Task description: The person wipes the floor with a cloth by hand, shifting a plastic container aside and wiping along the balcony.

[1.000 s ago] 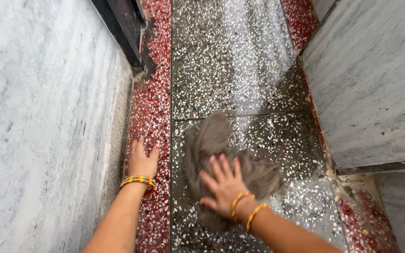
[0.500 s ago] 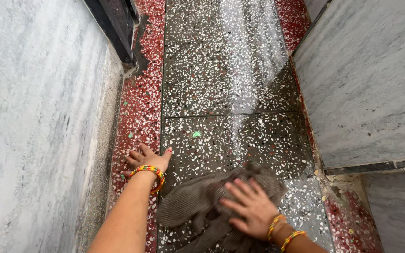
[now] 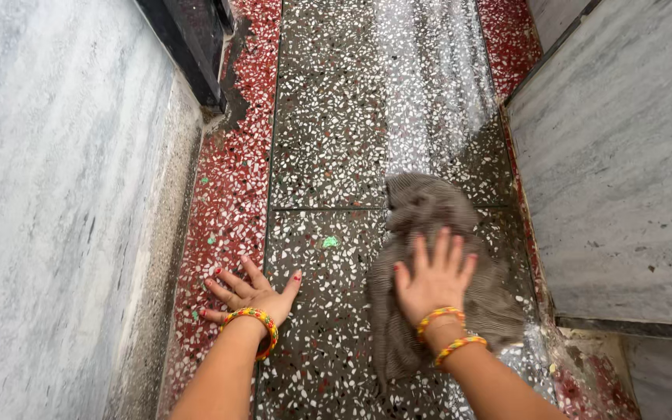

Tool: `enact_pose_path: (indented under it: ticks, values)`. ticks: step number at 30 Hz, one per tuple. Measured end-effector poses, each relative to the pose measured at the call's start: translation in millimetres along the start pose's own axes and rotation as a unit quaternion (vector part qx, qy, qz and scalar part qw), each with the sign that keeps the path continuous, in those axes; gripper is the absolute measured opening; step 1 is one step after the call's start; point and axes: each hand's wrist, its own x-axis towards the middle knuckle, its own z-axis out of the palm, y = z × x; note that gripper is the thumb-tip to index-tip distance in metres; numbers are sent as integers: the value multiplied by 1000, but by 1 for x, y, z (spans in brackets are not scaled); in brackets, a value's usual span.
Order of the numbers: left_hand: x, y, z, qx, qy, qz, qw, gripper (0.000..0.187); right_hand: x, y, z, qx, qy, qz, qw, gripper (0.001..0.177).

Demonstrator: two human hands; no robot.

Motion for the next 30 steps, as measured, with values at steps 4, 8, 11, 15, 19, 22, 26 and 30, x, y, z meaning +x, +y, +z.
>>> enact_pose_path:
  ticks: [4,8,11,15,19,22,26,30]
  values:
    - [10,-4,15,-37,28,-3,999,111,-10,-94,-31,90,-19,-205,974,69]
    - [23,-8,25,-43,33,0,999,109,8,-130,-47,111,-38,-329,937,65]
    - [28,-12,29,-52,36,4,998,108,37,-125,-42,104,-1,-343,934,66]
    - [31,-10,27,-64,59,9,996,112,90,-95,-30,78,-13,-204,976,67]
    - [28,-11,26,-64,49,9,997,114,137,-23,-28,57,-51,-48,996,71]
    - [25,-8,22,-72,44,7,996,115,137,34,-49,55,-72,34,995,77]
    - [18,-5,16,-70,42,10,997,114,125,66,-81,7,-170,95,981,75]
    - [13,-6,13,-57,39,2,998,114,97,80,-80,-25,-238,132,962,73]
